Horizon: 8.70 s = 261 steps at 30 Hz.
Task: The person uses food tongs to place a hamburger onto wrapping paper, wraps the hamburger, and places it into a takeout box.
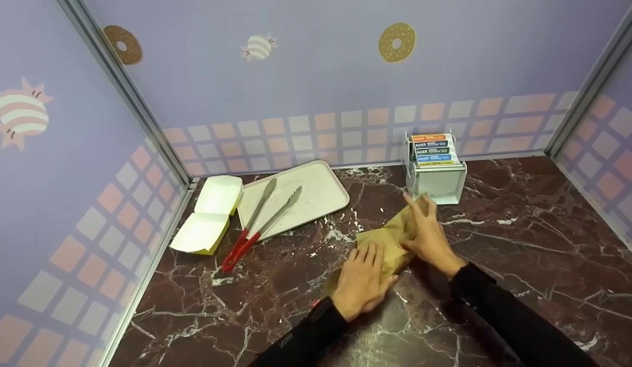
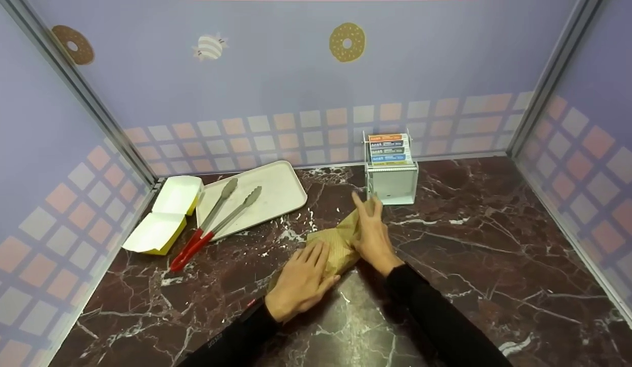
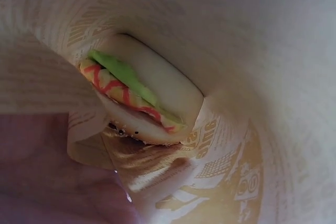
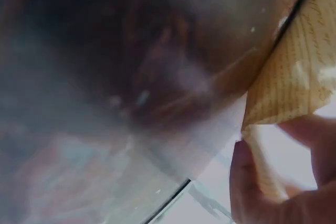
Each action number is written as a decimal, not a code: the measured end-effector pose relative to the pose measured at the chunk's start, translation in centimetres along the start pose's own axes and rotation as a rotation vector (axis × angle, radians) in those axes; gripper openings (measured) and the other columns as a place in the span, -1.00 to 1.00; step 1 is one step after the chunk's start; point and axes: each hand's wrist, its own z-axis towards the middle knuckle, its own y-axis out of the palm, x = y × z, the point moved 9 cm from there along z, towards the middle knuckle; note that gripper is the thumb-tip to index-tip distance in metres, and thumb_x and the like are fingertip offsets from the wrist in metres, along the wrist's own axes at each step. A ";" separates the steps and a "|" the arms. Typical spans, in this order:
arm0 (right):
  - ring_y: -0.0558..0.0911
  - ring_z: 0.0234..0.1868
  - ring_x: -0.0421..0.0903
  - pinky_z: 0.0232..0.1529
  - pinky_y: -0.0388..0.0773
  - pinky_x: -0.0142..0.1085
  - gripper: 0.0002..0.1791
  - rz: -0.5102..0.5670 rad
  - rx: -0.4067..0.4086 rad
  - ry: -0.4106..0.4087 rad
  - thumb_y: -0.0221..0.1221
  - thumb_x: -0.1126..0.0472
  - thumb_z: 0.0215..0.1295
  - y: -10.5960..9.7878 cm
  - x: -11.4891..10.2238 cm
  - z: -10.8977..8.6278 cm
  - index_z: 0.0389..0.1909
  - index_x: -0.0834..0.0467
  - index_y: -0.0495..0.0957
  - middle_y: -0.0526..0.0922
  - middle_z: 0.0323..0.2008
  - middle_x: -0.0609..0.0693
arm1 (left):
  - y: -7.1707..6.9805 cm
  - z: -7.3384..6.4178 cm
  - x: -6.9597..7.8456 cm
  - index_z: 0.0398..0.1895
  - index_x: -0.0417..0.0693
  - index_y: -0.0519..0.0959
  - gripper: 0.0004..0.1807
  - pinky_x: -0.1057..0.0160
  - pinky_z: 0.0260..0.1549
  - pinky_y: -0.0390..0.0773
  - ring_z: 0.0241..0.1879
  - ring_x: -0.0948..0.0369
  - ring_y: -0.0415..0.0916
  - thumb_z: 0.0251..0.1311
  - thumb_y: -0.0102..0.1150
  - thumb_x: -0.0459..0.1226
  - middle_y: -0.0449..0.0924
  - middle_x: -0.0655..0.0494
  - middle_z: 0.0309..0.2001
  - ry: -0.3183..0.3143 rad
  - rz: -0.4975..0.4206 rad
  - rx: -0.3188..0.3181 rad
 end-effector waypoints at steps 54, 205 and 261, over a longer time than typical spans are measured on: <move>0.09 0.61 0.28 0.62 -0.22 0.12 -0.43 -0.181 -0.442 -0.443 -0.15 0.16 0.66 4.5 -5.7 -5.8 0.57 0.27 0.17 0.11 0.61 0.25 | -1.8 -3.5 -1.3 0.59 -0.01 0.23 -0.43 0.09 0.58 0.15 0.59 0.16 0.14 0.64 -0.32 -0.05 0.19 0.06 0.58 0.140 -0.207 0.039; 0.62 0.25 -0.04 0.35 0.42 -0.48 -0.66 0.376 -0.483 -0.403 0.39 0.32 0.24 -0.3 -3.4 -6.2 0.04 0.13 0.66 0.70 0.16 0.16 | 0.0 1.1 -2.2 0.49 -0.04 0.41 -0.38 0.11 0.54 0.26 0.52 0.10 0.30 0.42 0.12 -0.04 0.32 0.01 0.54 0.514 -0.274 0.246; 0.60 -0.43 -0.26 -0.41 0.58 -0.39 -0.87 0.196 -0.179 -0.171 0.25 0.31 0.41 -2.7 -2.2 -5.0 -0.11 0.16 0.73 0.78 -0.31 0.00 | -2.2 1.7 -1.4 0.29 0.04 0.61 -0.60 0.14 0.40 0.47 0.28 0.14 0.59 0.48 0.10 -0.11 0.62 0.09 0.30 0.315 -0.557 0.271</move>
